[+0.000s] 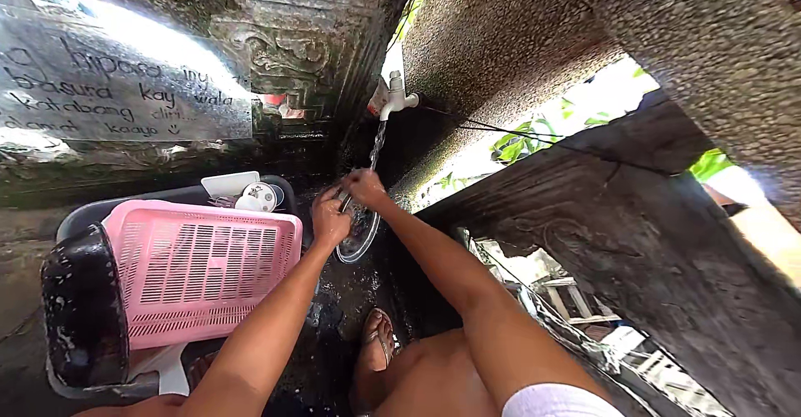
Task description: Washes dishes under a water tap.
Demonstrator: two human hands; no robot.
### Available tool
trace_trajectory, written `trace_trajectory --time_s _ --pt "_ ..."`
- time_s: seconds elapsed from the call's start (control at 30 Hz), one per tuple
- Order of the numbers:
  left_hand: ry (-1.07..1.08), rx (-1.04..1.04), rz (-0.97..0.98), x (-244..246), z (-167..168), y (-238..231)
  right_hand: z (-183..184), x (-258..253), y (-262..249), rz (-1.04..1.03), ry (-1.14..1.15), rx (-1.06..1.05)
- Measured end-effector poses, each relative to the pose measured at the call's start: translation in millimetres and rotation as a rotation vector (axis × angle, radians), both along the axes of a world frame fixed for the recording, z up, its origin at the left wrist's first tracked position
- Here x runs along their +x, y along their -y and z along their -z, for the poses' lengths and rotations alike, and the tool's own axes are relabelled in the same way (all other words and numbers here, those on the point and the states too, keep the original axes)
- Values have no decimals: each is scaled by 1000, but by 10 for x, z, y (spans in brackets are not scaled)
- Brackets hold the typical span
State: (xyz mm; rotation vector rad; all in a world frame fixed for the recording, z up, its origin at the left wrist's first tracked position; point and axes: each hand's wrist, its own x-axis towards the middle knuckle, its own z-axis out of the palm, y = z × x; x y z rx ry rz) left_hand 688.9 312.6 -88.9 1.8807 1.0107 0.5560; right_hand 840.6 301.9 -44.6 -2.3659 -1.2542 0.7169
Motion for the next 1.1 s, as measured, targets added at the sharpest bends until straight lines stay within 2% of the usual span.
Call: trace_trajectory --time_s 0.07,0.1,0.13,0.2,0.27,0.3,0.4,0.47,0.53,0.63,0.73,0.83,0.87,1.0,1.03,1.1 --pt "109 30 -5 15 70 37 29 284 30 306 -119 -46" --pt "116 16 7 18 71 41 19 304 56 344 -101 -68" --pt "77 -14 25 18 38 34 -31 202 88 291 -44 -79" --pt "-46 -49 52 41 -40 19 -96 -134 108 27 108 -73" --pt "-132 -60 31 43 -20 22 -5 -271 44 -150 118 -11" --pt "-125 -88 0 37 20 24 17 -223 4 -138 21 43" --pt "-41 -244 -124 23 207 105 32 44 -13 154 -510 205" --pt "48 -428 -254 30 248 152 -85 159 38 258 -786 134" --pt "107 -576 -331 40 186 143 -143 198 79 313 -851 17" --pt "182 -733 -394 79 85 96 -86 158 70 349 -673 11" --pt "304 -870 -405 117 60 117 -55 65 32 294 -484 13" --pt "306 -897 -376 84 -11 121 -44 -12 -32 258 -408 55" --pt "306 -895 -373 65 -51 125 -14 31 -24 219 -386 5" --pt "344 -993 -383 21 -308 161 253 310 77 176 -147 -430" --pt "351 -1042 -350 14 -350 174 317 323 98 190 -77 -432" --pt "338 -1060 -271 3 -393 217 465 223 120 201 -53 -225"
